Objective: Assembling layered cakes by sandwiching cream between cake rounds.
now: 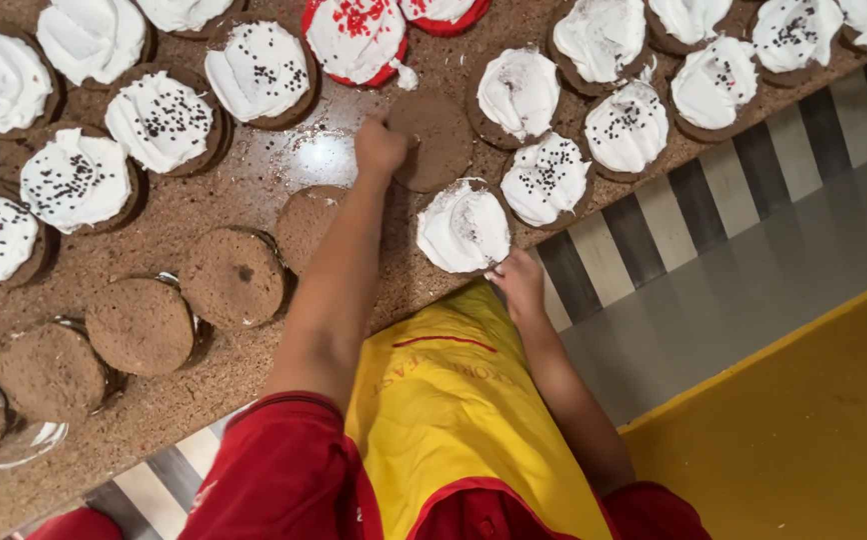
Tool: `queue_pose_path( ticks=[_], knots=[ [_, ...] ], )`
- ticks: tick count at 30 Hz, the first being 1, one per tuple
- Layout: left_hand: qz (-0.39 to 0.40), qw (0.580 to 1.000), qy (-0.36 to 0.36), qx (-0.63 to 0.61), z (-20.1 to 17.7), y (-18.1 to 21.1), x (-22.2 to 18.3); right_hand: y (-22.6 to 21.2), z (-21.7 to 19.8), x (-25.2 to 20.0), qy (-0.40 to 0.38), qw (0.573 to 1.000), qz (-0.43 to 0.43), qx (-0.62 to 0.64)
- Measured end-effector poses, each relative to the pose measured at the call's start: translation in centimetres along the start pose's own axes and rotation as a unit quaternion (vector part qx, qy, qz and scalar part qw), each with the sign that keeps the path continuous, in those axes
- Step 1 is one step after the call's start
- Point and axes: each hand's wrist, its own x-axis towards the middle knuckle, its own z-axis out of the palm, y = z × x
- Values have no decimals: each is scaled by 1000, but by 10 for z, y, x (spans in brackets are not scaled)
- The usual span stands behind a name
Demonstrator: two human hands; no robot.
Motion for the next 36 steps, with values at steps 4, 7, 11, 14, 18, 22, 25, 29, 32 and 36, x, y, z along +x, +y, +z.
queue_pose_path(
  ticks=[4,7,11,14,18,22,25,29,32,36],
  knots=[
    [270,960,73,1,-32,16,-55,-2,28,12,-48,998,23,27],
    [359,927,-70,85,-48,20,-118,-4,47,19,-79,996,25,35],
    [433,855,-121,259,-6,-23,-142,-13,56,28,-91,996,6,8],
    [421,861,-96,269,13,-29,-153,-22,56,24,-90,996,7,-10],
    [389,865,-81,306,22,-23,-152,-30,51,22,-116,993,20,28],
    [270,877,-237,320,-6,17,-148,-19,37,30,-107,994,16,29],
    [480,821,-70,302,6,8,-122,-15,41,19,-80,997,-18,4],
    [501,790,-52,349,14,26,-111,-25,61,11,-60,998,-8,-8],
    [305,899,-43,312,-2,22,-100,-73,94,0,-30,988,-8,-154],
    [-11,966,-132,222,-59,45,-105,-89,118,105,-87,817,-350,-449]
  ],
)
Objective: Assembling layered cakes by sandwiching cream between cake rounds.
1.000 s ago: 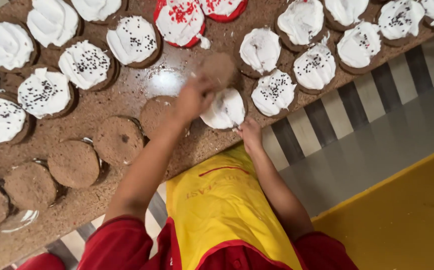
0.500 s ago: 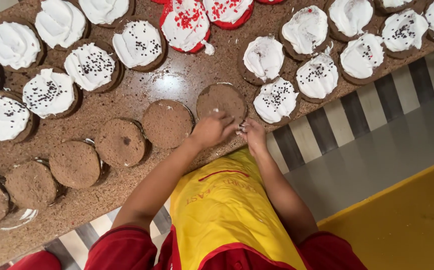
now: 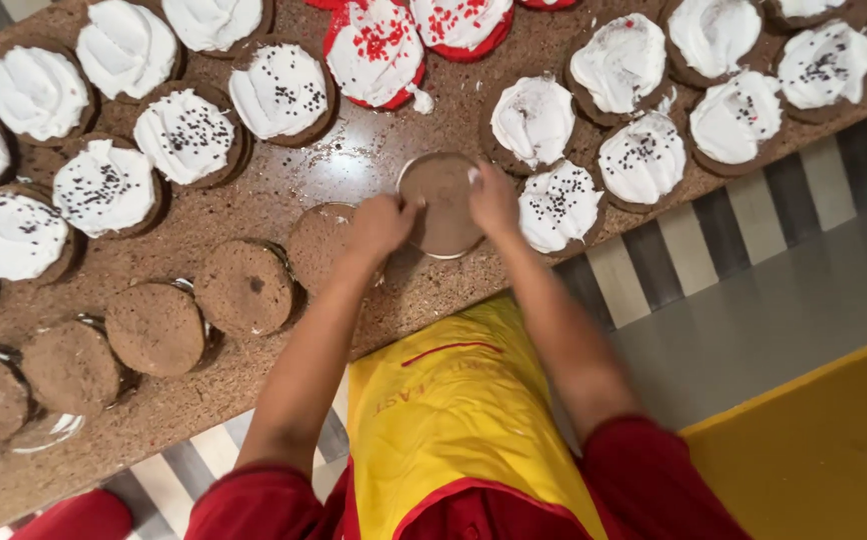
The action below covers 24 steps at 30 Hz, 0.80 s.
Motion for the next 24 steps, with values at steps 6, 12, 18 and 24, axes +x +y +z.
queue_pose_path(
  ticks=[6,12,18,24],
  knots=[
    [314,915,22,254,40,-3,-14,-62,-21,85,-202,963,-158,-83],
    [384,886,39,258,62,-11,5,-19,-36,-10,47,993,-110,27],
    [366,880,53,298,62,6,7,-62,17,-144,47,968,183,166],
    [413,866,34,279,39,47,28,-33,-10,-141,-134,835,203,494]
  ],
)
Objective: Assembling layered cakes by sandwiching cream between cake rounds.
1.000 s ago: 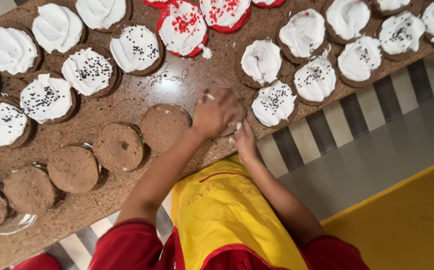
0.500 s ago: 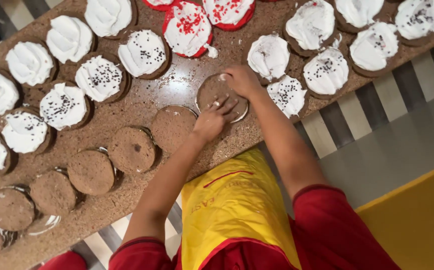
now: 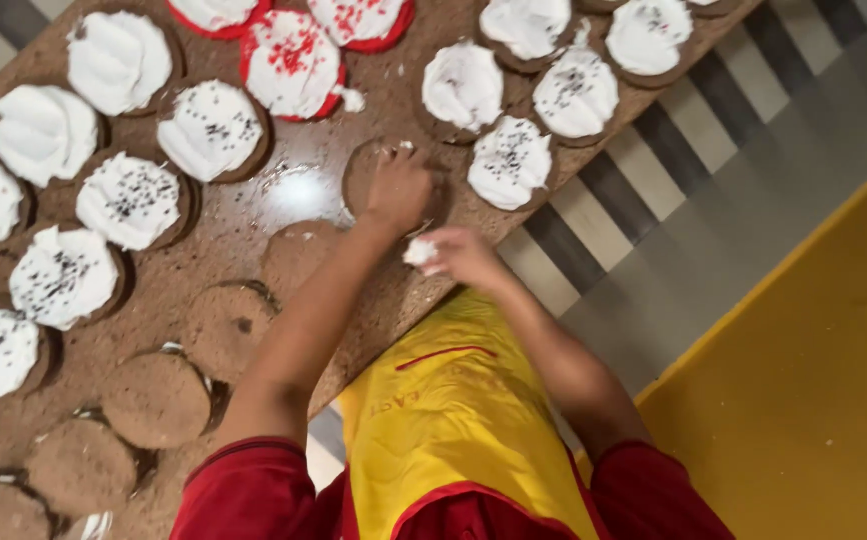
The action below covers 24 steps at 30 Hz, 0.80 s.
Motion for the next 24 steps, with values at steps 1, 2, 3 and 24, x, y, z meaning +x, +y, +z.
queue_pose_path(
  ticks=[1,2,3,24],
  knots=[
    [7,1000,5,0,19,-2,8,-41,-16,-22,6,1000,-6,-2],
    [48,999,8,-8,38,-7,16,-81,-31,-42,69,979,-118,-150],
    [89,996,11,-16,57,-12,25,-121,-46,-63,131,920,-224,-293],
    [-383,658,317,-566,120,-62,150,-138,-180,176,126,988,41,-75]
  ],
)
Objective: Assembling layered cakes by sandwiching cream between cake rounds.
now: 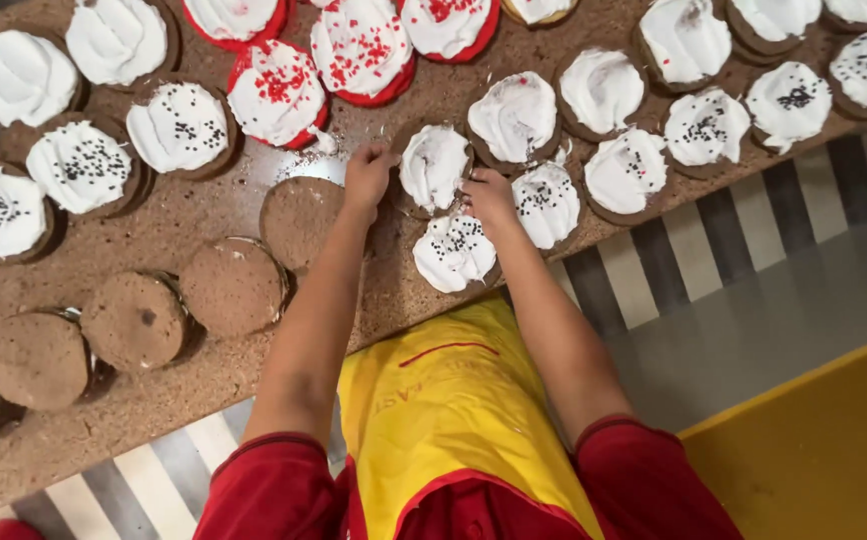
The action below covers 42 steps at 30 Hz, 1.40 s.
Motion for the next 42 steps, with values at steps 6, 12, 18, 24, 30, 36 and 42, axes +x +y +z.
queue_pose_path(
  ticks=[6,12,18,24,30,36,42],
  knots=[
    [-129,970,-51,-198,-8,68,-56,14,-20,-19,3,989,-142,-25],
    [-54,986,-144,-69,1,-4,-140,89,-83,-110,43,991,-128,-7],
    [48,990,-52,121,7,-17,-158,123,-67,-115,161,953,-232,-111],
    [38,980,-51,189,5,-8,-149,109,-70,-119,185,974,-67,-109],
    [100,978,22,181,-1,15,-120,97,-98,-99,172,941,-278,-85],
    [84,919,21,384,40,91,-63,-15,-27,-102,87,948,-252,-172],
    [-62,924,-51,374,51,73,1,17,-57,-98,59,964,-256,-50]
  ],
)
